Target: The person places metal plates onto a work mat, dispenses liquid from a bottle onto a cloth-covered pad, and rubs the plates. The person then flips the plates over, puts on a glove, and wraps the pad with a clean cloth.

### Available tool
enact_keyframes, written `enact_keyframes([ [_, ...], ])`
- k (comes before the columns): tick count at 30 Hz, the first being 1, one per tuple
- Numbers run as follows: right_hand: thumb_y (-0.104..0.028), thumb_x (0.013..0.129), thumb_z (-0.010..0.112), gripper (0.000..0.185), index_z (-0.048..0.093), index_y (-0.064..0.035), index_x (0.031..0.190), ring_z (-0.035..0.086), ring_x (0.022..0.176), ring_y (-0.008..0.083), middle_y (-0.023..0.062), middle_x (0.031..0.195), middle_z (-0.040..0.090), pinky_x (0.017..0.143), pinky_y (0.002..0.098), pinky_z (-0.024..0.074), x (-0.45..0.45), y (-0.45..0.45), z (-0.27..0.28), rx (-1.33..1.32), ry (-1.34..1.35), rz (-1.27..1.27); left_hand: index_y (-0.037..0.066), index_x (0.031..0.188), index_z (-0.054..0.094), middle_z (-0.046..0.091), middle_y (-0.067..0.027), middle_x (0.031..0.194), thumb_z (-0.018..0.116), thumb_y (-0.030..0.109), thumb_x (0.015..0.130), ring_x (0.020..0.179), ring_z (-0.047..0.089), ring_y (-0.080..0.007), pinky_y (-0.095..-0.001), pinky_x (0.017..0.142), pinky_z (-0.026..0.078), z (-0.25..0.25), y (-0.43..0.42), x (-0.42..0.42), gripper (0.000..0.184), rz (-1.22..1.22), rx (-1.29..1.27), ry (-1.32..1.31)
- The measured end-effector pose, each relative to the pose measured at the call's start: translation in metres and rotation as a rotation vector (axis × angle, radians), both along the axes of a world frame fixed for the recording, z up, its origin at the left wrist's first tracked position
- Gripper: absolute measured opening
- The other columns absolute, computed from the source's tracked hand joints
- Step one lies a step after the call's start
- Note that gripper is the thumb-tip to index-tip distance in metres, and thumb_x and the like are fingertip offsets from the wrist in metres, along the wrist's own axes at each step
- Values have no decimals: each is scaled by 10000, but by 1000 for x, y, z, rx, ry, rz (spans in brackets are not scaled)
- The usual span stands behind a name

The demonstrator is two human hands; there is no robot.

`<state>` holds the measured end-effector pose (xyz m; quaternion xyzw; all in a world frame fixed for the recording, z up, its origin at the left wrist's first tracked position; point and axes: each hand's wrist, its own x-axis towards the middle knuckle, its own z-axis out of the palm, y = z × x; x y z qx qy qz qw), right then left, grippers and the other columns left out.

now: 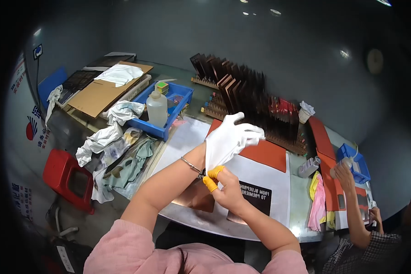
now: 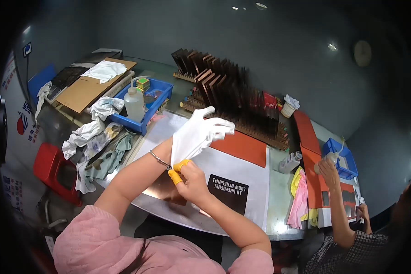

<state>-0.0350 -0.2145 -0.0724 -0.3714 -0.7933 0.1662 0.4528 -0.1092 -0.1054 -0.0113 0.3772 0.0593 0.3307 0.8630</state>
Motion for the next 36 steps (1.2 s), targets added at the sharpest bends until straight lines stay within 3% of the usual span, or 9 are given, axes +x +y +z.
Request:
enact_keyframes([
  [4, -35, 732, 612, 94, 562, 32, 775, 514, 588, 241, 130, 715, 512, 511, 311, 418, -3, -3, 1, -77, 43, 35, -31, 1088, 495, 547, -123, 1096, 294, 317, 922, 776, 541, -169, -237, 659, 480, -19, 3, 8, 434, -152, 31, 44],
  [7, 1, 740, 601, 74, 548, 27, 785, 500, 636, 188, 102, 737, 520, 590, 270, 406, 0, -8, 7, -169, 66, 6, 127, 1082, 488, 467, -58, 1073, 416, 270, 898, 1001, 493, -317, -402, 868, 411, -17, -3, 7, 244, 16, -147, -349],
  [11, -24, 726, 619, 95, 554, 26, 774, 504, 646, 232, 116, 746, 518, 527, 296, 419, -4, -12, 8, -31, 42, 21, 118, 1270, 409, 450, -46, 1212, 422, 328, 860, 1112, 437, -214, -343, 896, 359, 7, -13, -1, 461, 170, -40, -151],
  [16, -86, 720, 636, 119, 565, 3, 753, 508, 656, 261, 124, 715, 523, 553, 345, 425, -1, -12, 4, -77, 45, -8, 56, 1196, 461, 418, -69, 1288, 455, 347, 831, 1175, 404, -189, -315, 926, 334, -22, 19, 0, 467, 229, -156, 17],
  [20, -203, 732, 652, 195, 591, -29, 796, 559, 737, 268, 102, 757, 572, 589, 369, 455, 23, -1, 22, 36, -243, -278, 71, 1365, 226, 244, -127, 1399, 594, 216, 756, 1306, 200, -264, -346, 1056, 174, -37, 20, 16, 726, 723, 313, 238],
  [23, -251, 750, 657, 243, 590, -26, 812, 574, 677, 257, 103, 721, 583, 570, 348, 456, 37, 11, 35, 126, -96, -432, 7, 1315, 272, 343, -219, 1303, 598, 213, 743, 1224, 329, -335, -373, 1009, 279, -13, 9, 13, 690, 1403, 938, 722],
  [26, -215, 830, 601, 230, 560, 11, 803, 543, 573, 121, 53, 658, 566, 518, 246, 423, 43, 20, 29, -174, 58, -313, -3, 1304, 290, 374, -198, 1289, 610, 230, 730, 1187, 378, -328, -376, 992, 291, -7, 6, 11, 697, 1523, 1110, 791],
  [34, -155, 878, 511, 255, 568, 17, 698, 504, 516, 83, 30, 572, 544, 481, 231, 399, 48, 21, 20, -610, 251, 150, -4, 1280, 342, 364, -223, 1288, 612, 439, 731, 1195, 351, -334, -404, 1009, 253, -3, -29, 4, 756, 1436, 1358, 999],
  [36, -129, 830, 543, 221, 571, 15, 665, 496, 485, 78, 25, 529, 535, 459, 232, 396, 42, 11, 26, -603, 109, 206, 27, 1303, 330, 277, -216, 1350, 578, 507, 737, 1254, 281, -327, -394, 1030, 234, -8, -37, 1, 783, 1157, 1106, 995],
])
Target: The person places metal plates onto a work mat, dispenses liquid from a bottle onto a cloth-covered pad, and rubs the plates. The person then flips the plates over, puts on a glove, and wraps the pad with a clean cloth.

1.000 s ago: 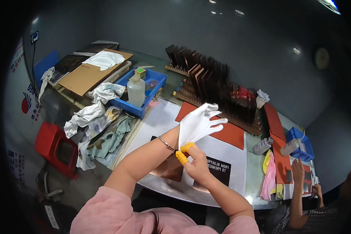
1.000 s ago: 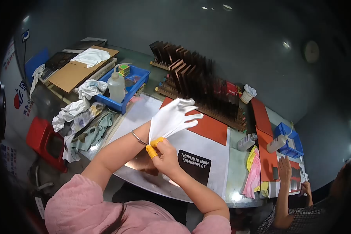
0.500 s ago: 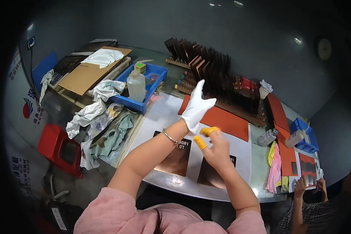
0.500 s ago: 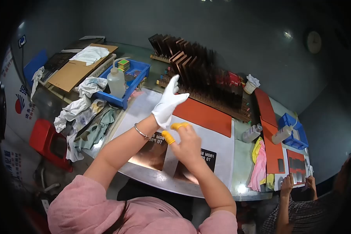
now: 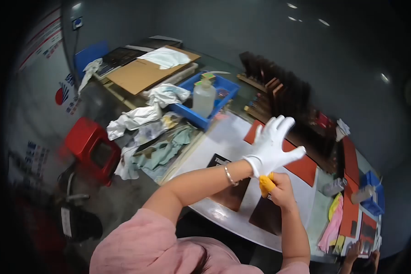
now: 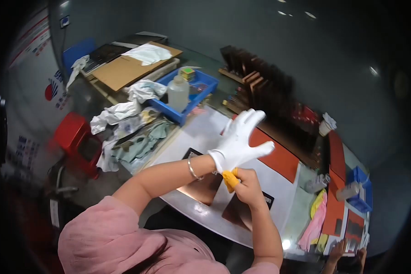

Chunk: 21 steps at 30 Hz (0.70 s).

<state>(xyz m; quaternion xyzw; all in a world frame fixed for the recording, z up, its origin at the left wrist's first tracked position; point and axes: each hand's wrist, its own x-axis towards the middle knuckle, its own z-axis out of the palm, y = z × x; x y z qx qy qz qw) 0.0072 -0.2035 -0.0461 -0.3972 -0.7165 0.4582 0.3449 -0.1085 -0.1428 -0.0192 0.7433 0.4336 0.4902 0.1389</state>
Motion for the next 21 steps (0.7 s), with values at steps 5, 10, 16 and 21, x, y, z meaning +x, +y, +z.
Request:
enact_keyframes([
  [5, -88, 806, 582, 193, 567, 18, 646, 473, 433, 67, 6, 490, 510, 415, 216, 372, -19, -4, -7, 60, -1, -8, 59, 1382, 146, 185, -149, 1423, 471, 577, 788, 1318, 182, -295, -491, 1024, 202, -51, 34, 21, 853, -894, -679, -270],
  [10, -131, 809, 607, 140, 581, 6, 798, 541, 564, 97, 48, 640, 573, 524, 226, 418, -3, -2, -31, 119, -3, -247, 43, 1378, 165, 205, -158, 1418, 381, 586, 837, 1272, 300, -266, -384, 1051, 207, -18, 30, -12, 797, -1121, -738, -1532],
  [16, -525, 820, 483, 694, 316, -67, 1313, 414, 1173, 273, 121, 1282, 418, 1008, 405, 300, -9, 20, -27, -166, 985, 6, -1, 1333, 249, 369, -198, 1290, 385, 580, 840, 1172, 402, -374, -411, 995, 326, -23, -12, -7, 773, -1618, -1081, -1751],
  [21, -394, 853, 508, 547, 394, -19, 1235, 519, 1034, 276, 146, 1137, 529, 926, 414, 392, -90, -16, -41, -393, 1082, -62, 77, 1336, 289, 413, -161, 1244, 382, 543, 866, 1163, 421, -308, -418, 979, 328, -22, -18, -27, 668, -1412, -881, -1672],
])
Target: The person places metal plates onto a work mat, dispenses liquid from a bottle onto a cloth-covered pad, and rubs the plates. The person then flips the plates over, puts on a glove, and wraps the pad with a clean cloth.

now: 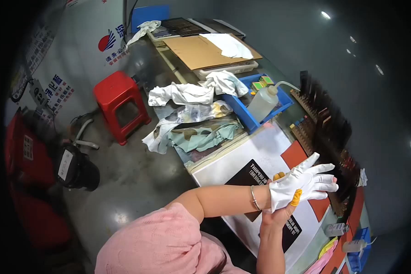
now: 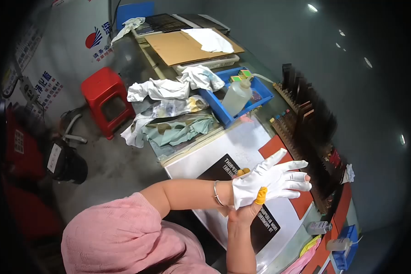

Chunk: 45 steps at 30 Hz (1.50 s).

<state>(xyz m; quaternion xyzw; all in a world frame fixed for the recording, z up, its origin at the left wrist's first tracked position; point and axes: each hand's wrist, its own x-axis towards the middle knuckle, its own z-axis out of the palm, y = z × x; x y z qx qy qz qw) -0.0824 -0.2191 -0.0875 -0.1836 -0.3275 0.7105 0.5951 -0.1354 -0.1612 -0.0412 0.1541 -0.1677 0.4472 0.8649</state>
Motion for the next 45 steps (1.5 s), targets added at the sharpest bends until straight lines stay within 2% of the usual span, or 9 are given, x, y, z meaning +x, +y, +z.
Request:
enact_keyframes([
  [7, -368, 871, 499, 543, 375, 20, 1230, 479, 1103, 273, 160, 1182, 492, 914, 406, 407, -4, -17, -43, -2, -487, 118, 53, 1308, 322, 475, -108, 1188, 462, 340, 896, 1108, 477, -213, -349, 953, 345, -18, -6, -48, 522, 359, 239, 397],
  [11, -201, 889, 499, 367, 440, 39, 1161, 596, 919, 258, 205, 1071, 564, 816, 314, 470, 26, -31, -14, -12, -563, 216, 7, 1290, 326, 484, -87, 1172, 585, 137, 829, 1052, 501, -181, -326, 904, 392, -36, -2, -139, 544, 1263, 290, 1045],
  [14, -160, 883, 495, 237, 532, 39, 1006, 631, 729, 247, 169, 868, 626, 663, 321, 522, 92, -47, -30, -128, -615, -27, -18, 1258, 359, 460, -211, 1157, 699, 229, 650, 1103, 454, -296, -332, 945, 365, -53, 34, -270, 739, 2025, 427, 1934],
  [16, -155, 887, 485, 211, 544, 26, 978, 630, 695, 239, 157, 847, 625, 606, 315, 538, 108, -59, -31, -272, -619, -75, -1, 1255, 360, 413, -212, 1242, 672, 462, 590, 1158, 403, -339, -384, 955, 334, -87, 59, -333, 869, 1467, 270, 2465],
  [20, -143, 894, 471, 198, 550, 24, 963, 631, 676, 226, 148, 828, 629, 591, 304, 534, 121, -67, -51, -300, -689, -104, 49, 1103, 482, 498, -173, 1146, 669, 437, 582, 1093, 465, -312, -406, 901, 362, -70, 65, -339, 676, 1092, 556, 2777],
  [30, -141, 886, 497, 192, 571, 20, 958, 624, 676, 184, 122, 817, 635, 581, 261, 504, 133, -85, -61, -242, -806, -183, 32, 953, 616, 627, -130, 923, 685, 290, 582, 847, 594, -242, -321, 747, 468, -75, 107, -380, 458, 612, 496, 2667],
  [39, -213, 910, 463, 274, 545, -12, 1077, 614, 846, 214, 143, 995, 608, 687, 297, 489, 130, -76, -37, -338, -884, -66, 21, 1114, 536, 577, -20, 1025, 609, 48, 772, 884, 544, -105, -253, 798, 454, -66, 59, -435, 351, 931, -33, 1205],
  [40, -161, 885, 522, 186, 584, -9, 972, 611, 589, 151, 91, 764, 638, 487, 210, 448, 115, -74, -33, -321, -768, -195, 23, 1135, 509, 562, -18, 1053, 643, 116, 772, 906, 538, -109, -255, 825, 444, -57, 47, -440, 397, 1082, 269, 1502],
  [45, -147, 884, 518, 181, 581, -13, 988, 617, 637, 169, 96, 789, 631, 518, 243, 475, 107, -63, -29, -320, -806, -98, 20, 1138, 506, 565, -39, 1059, 646, 144, 786, 956, 533, -113, -257, 863, 427, 6, -13, -416, 398, 1084, 198, 1417],
])
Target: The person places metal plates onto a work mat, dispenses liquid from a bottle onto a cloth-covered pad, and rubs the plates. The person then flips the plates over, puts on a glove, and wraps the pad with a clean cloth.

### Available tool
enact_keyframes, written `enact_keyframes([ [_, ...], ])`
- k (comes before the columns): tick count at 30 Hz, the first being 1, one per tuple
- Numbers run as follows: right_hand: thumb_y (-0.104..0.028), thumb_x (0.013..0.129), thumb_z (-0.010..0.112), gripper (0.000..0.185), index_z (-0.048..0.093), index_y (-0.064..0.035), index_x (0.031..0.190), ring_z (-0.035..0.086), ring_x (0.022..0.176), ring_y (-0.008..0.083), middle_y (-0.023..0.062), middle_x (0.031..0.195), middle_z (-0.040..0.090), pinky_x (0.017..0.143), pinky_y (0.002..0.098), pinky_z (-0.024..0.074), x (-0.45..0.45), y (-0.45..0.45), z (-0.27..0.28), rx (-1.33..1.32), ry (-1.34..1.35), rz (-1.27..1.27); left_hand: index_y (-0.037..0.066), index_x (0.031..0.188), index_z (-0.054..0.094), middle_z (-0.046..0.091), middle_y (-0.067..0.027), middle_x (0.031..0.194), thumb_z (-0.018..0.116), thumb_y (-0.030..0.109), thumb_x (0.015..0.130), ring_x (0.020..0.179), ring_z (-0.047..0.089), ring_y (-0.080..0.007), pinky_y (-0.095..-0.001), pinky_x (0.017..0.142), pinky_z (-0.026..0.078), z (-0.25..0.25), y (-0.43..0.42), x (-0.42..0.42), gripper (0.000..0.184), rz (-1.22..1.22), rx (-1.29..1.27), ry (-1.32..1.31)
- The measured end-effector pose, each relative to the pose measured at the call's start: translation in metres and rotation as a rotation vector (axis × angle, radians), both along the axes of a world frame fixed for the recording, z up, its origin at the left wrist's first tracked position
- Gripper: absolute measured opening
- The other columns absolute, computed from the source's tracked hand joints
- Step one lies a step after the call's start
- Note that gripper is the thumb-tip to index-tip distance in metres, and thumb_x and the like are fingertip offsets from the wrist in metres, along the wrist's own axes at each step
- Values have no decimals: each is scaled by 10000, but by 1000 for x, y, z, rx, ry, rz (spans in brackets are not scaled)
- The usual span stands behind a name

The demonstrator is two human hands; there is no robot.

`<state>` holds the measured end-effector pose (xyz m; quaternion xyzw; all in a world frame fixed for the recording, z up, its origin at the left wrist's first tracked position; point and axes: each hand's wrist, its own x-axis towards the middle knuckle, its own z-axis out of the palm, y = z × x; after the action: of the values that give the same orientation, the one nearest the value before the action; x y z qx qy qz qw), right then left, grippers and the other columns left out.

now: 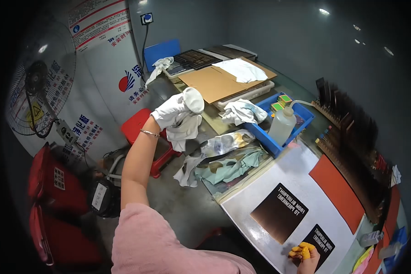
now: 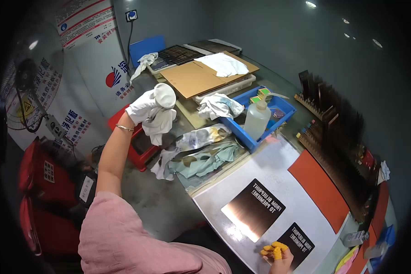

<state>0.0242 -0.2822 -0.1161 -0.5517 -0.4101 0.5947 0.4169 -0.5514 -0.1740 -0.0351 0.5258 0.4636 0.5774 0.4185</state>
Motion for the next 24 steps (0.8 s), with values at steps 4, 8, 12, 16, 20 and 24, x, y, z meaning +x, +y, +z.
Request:
enact_keyframes([
  [4, -157, 870, 543, 193, 585, -37, 1015, 620, 641, 199, 105, 796, 631, 555, 280, 504, 1, 17, -1, 1, -24, 82, 4, 1174, 461, 554, -87, 1113, 707, 194, 733, 1001, 550, -165, -300, 870, 452, 48, -40, 27, 540, -112, 86, -119],
  [8, -313, 825, 595, 489, 470, 22, 1158, 581, 954, 253, 177, 1050, 580, 848, 352, 439, -37, 44, 27, 415, -14, 307, 7, 1253, 378, 525, -118, 1161, 725, 231, 713, 1059, 527, -209, -343, 895, 445, 73, -74, 122, 680, -347, 105, -258],
  [12, -358, 659, 742, 933, 231, 4, 1350, 368, 1228, 267, 167, 1345, 350, 1026, 354, 260, -68, 61, 35, 588, -132, 576, 45, 1241, 414, 546, -49, 1114, 708, 330, 732, 978, 534, -125, -277, 835, 450, 9, -54, 230, 653, -562, -170, -300],
  [16, -274, 667, 747, 865, 265, -7, 1334, 399, 1192, 242, 156, 1283, 411, 990, 329, 305, -65, 55, 34, 465, -71, 575, 49, 1207, 447, 554, -25, 1068, 680, 373, 754, 919, 520, -92, -249, 782, 446, -58, -34, 306, 603, -855, -195, -130],
  [20, -109, 705, 699, 661, 374, -9, 1271, 464, 1100, 156, 75, 1197, 492, 947, 305, 353, -26, 38, 20, 283, 191, 434, 45, 1080, 535, 594, 8, 845, 648, 329, 793, 739, 523, -50, -202, 640, 450, -76, -33, 354, 419, -940, -295, -99],
  [24, -42, 764, 559, 495, 412, -5, 1235, 486, 1064, 167, 85, 1150, 524, 921, 300, 368, 0, 23, 0, 400, 68, 396, 30, 933, 569, 576, -3, 708, 584, 239, 828, 586, 531, -59, -191, 518, 446, -65, -37, 371, 233, -1122, -411, -100],
])
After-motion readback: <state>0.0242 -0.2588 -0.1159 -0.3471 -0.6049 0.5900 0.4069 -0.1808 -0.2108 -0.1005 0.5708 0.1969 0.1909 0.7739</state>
